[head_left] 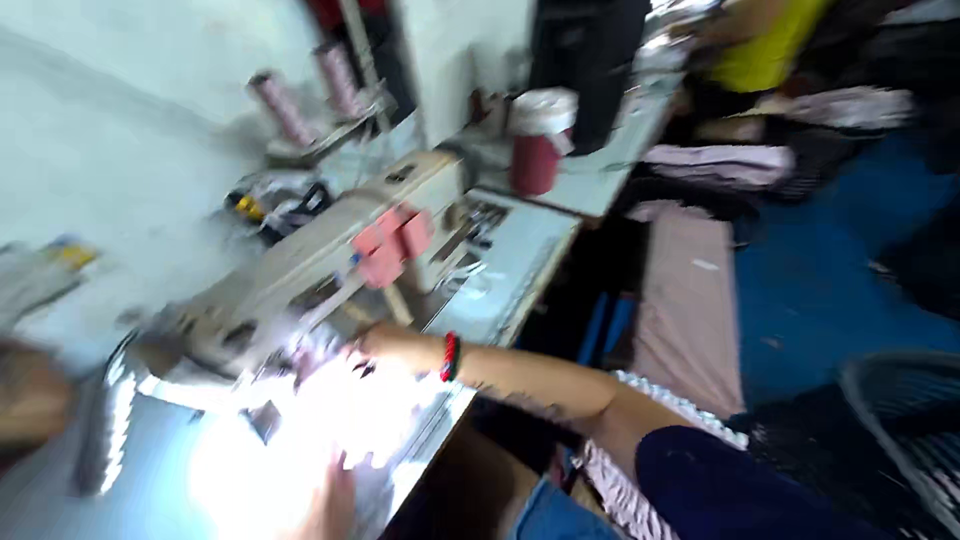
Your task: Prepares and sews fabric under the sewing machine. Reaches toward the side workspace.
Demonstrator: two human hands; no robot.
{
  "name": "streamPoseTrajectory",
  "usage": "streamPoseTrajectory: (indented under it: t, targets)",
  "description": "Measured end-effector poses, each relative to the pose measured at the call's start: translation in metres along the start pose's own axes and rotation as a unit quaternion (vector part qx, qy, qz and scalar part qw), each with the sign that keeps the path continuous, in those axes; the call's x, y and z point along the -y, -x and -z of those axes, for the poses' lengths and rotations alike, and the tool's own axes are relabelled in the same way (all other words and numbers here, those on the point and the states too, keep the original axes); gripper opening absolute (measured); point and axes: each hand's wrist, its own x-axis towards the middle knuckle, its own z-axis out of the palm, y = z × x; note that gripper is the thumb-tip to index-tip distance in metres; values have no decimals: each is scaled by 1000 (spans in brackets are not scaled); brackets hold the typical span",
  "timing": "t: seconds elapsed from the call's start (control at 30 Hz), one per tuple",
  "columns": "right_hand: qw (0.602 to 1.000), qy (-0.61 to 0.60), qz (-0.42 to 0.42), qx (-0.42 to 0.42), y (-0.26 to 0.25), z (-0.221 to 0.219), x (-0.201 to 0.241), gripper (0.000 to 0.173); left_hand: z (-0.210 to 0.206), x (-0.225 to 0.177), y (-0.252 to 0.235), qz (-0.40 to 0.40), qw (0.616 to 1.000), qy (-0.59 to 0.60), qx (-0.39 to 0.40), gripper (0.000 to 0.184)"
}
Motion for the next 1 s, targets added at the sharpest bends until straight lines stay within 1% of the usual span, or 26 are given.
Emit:
streamPoseTrajectory:
  t: [0.03,0.1,0.17,0.23,0.33,0.4,0.5,0.6,0.73,0.8,0.87,0.9,1.0]
  targets:
    - [1000,-11,16,7,0,-1,-4,27,-2,0,-8,-5,1000,2,-20,22]
    - [998,-4,65,-13,-3,-11,-16,27,-5,5,-14,-22,998,20,-58,19]
    - [995,17,91,-24,-7,-18,-23,30,-7,9,-17,-32,996,33,-73,16]
    - [995,36,92,-18,-9,-18,-24,32,-8,9,-22,-23,998,18,-59,15]
    - [995,46,92,-10,-9,-16,-22,28,-4,8,-28,0,1000,3,-15,18]
    - [995,43,92,-15,-8,-14,-21,28,-3,7,-30,4,1000,5,-5,19]
    - [994,51,97,-15,-8,-14,-22,34,-1,6,-32,8,1000,2,4,22]
    - [993,57,98,-13,-7,-14,-21,40,-3,7,-31,5,1000,1,-10,21]
    - [993,33,107,-40,-6,-13,-19,40,-4,7,-31,-1,1000,-2,-19,19]
    - [993,29,105,-54,-5,-13,-19,36,-4,7,-30,-5,999,4,-32,19]
    - [992,32,107,-54,-5,-13,-20,24,-1,6,-33,-4,1000,8,-28,18]
    - [992,36,106,-49,-5,-13,-20,22,-1,6,-34,-7,999,13,-33,17]
    - [994,45,98,-27,-4,-11,-19,26,-2,7,-35,-17,999,10,-45,16]
